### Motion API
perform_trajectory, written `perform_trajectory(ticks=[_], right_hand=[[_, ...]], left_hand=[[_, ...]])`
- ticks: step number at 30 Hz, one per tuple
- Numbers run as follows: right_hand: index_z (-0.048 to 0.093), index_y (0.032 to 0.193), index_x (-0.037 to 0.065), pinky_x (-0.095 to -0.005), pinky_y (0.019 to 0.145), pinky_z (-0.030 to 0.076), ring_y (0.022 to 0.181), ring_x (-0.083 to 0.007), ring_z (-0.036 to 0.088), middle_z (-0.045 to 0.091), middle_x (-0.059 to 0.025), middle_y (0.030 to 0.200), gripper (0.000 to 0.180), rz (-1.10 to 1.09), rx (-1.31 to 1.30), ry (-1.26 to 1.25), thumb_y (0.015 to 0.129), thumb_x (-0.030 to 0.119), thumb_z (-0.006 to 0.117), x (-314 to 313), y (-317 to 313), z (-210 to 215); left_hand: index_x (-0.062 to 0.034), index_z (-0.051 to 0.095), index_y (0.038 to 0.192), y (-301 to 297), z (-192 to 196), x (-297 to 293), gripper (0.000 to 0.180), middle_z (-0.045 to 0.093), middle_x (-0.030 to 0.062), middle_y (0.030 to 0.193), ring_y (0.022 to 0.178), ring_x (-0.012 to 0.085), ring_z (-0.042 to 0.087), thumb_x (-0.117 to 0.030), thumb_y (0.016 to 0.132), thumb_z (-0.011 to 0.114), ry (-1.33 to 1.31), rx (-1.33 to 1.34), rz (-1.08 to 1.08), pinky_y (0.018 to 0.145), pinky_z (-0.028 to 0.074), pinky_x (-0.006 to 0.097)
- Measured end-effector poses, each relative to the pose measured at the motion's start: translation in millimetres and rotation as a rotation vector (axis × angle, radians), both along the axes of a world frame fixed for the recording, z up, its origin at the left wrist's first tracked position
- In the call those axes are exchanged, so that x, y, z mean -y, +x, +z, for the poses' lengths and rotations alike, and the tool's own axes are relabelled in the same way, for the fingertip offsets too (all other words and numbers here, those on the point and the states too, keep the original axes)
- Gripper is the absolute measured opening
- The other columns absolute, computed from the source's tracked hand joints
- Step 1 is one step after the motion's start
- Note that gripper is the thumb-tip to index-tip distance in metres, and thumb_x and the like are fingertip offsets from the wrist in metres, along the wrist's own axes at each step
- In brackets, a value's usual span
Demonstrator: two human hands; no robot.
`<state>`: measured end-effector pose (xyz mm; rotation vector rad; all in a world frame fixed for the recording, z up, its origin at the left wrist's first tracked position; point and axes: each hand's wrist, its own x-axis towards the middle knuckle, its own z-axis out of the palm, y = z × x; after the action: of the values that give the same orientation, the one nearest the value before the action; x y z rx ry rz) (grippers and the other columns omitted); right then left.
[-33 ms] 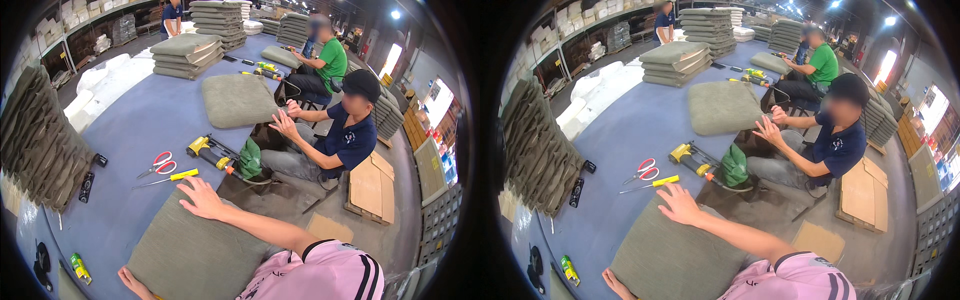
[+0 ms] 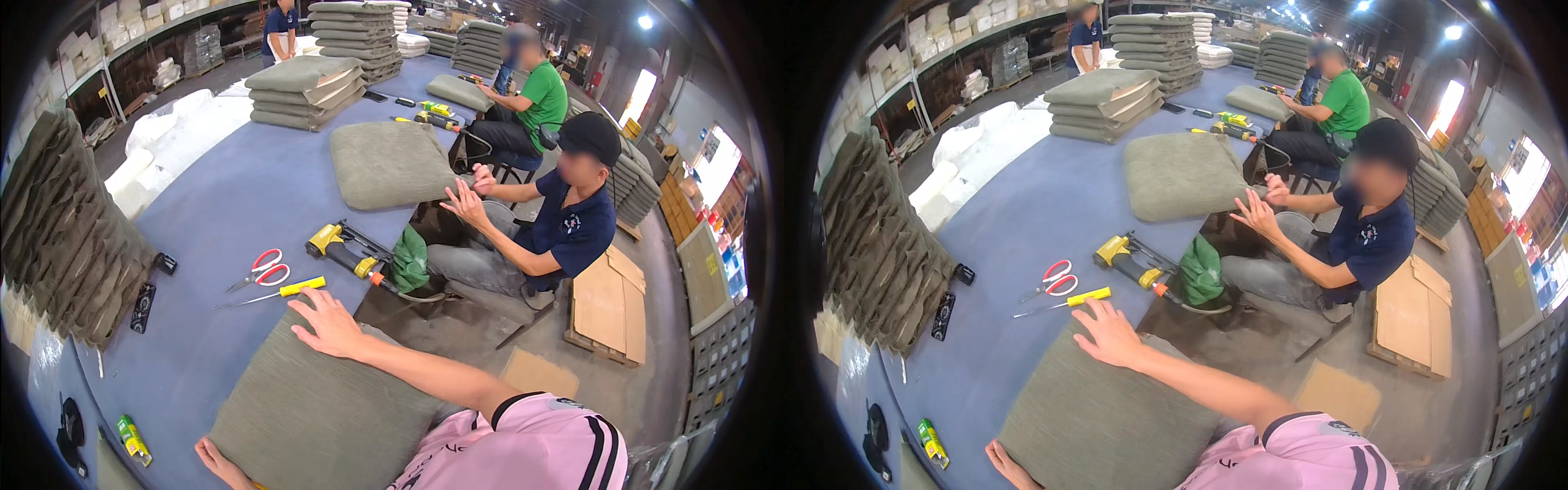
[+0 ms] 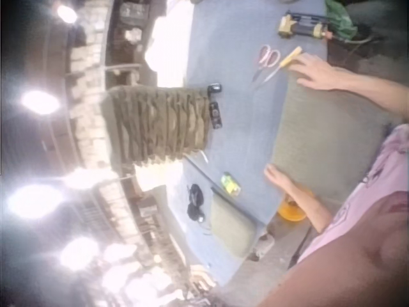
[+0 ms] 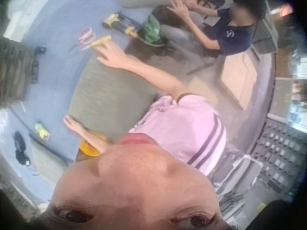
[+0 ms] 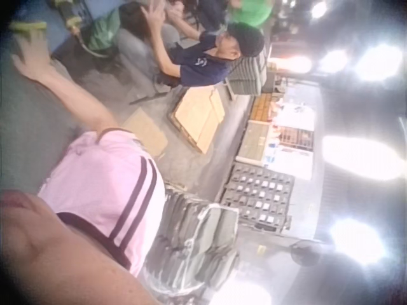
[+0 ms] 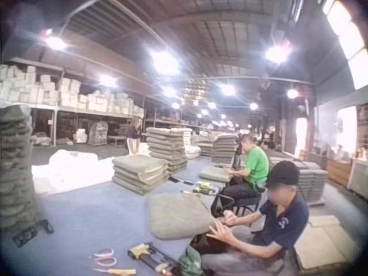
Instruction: The person uses a seam ripper to open a cushion cover, then trims excess fabric with scissors. They fold the edges and staple the cover closed with a staple gun, repeating the process on multiple cushions at a workbench.
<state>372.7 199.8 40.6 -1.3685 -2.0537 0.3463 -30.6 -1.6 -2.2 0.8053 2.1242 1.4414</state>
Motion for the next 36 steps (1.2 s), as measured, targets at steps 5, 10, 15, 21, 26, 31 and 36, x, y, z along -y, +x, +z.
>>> perform_trajectory(ticks=[5, 10, 15, 21, 26, 31, 36], right_hand=[[0.065, 0.15, 0.013, -0.0558, 0.11, 0.054, 0.14, -0.0395, 0.057, 0.055, -0.0159, 0.16, 0.052, -0.048, -0.117, 0.003, 0.105, 0.038, 0.071, -6.1, -13.6, -12.1], [0.068, 0.145, 0.013, -0.0523, 0.101, 0.053, 0.138, -0.0367, 0.057, 0.059, -0.0141, 0.154, 0.048, -0.077, -0.089, 0.025, 0.102, 0.033, 0.073, -21.7, -14.7, -9.0], [0.067, 0.146, 0.014, -0.0486, 0.102, 0.048, 0.136, -0.0346, 0.057, 0.06, -0.0135, 0.15, 0.052, -0.126, 0.022, 0.061, 0.099, 0.035, 0.075, -25.5, -24.1, -0.8], [0.061, 0.153, 0.014, -0.0483, 0.101, 0.047, 0.13, -0.0343, 0.06, 0.063, -0.0137, 0.142, 0.06, -0.166, 0.06, -0.11, 0.1, 0.037, 0.073, -31.3, -32.2, 6.2], [0.056, 0.159, 0.014, -0.0491, 0.101, 0.047, 0.129, -0.0358, 0.061, 0.064, -0.0148, 0.14, 0.064, -0.135, 0.129, -0.083, 0.101, 0.038, 0.07, -36.6, -35.2, 5.9], [0.055, 0.159, 0.013, -0.0498, 0.104, 0.047, 0.13, -0.0375, 0.061, 0.064, -0.0166, 0.14, 0.065, -0.141, 0.158, -0.15, 0.101, 0.037, 0.07, -41.2, -35.9, 6.3], [0.058, 0.157, 0.013, -0.0496, 0.1, 0.049, 0.127, -0.0366, 0.062, 0.065, -0.0174, 0.136, 0.064, -0.173, 0.166, -0.181, 0.1, 0.038, 0.071, -61.4, -61.2, 10.4]], left_hand=[[0.0098, 0.054, 0.159, 1.5, 8.0, -2.4, 0.068, 0.056, 0.0307, 0.163, 0.144, 0.0413, 0.056, -0.043, 0.116, 0.061, -0.017, -0.062, -0.032, 0.126, 0.042, 0.047], [0.0095, 0.061, 0.153, 16.6, 25.9, -11.4, 0.062, 0.062, 0.0307, 0.156, 0.14, 0.0422, 0.058, -0.042, 0.118, 0.057, -0.044, -0.077, -0.092, 0.124, 0.043, 0.047], [0.0101, 0.062, 0.151, 12.0, 19.4, -9.4, 0.062, 0.063, 0.032, 0.153, 0.137, 0.0421, 0.059, -0.042, 0.118, 0.057, -0.097, -0.019, -0.01, 0.121, 0.045, 0.049], [0.0145, 0.061, 0.147, 28.0, 38.3, -18.6, 0.065, 0.064, 0.0331, 0.148, 0.132, 0.0414, 0.059, -0.043, 0.118, 0.06, -0.09, 0.01, 0.076, 0.119, 0.045, 0.05], [0.0149, 0.064, 0.139, 6.1, -4.7, -9.1, 0.059, 0.067, 0.0311, 0.139, 0.123, 0.0389, 0.059, -0.04, 0.118, 0.062, -0.041, -0.026, 0.101, 0.115, 0.046, 0.05], [0.0111, 0.068, 0.121, 3.6, 7.5, -18.5, 0.046, 0.069, 0.0254, 0.112, 0.103, 0.0355, 0.059, -0.035, 0.118, 0.062, -0.062, -0.028, 0.026, 0.101, 0.05, 0.05], [0.0102, 0.069, 0.115, -20.9, 20.4, -50.3, 0.044, 0.07, 0.0258, 0.105, 0.095, 0.0369, 0.061, -0.033, 0.118, 0.062, -0.037, -0.133, -0.02, 0.093, 0.053, 0.051]])
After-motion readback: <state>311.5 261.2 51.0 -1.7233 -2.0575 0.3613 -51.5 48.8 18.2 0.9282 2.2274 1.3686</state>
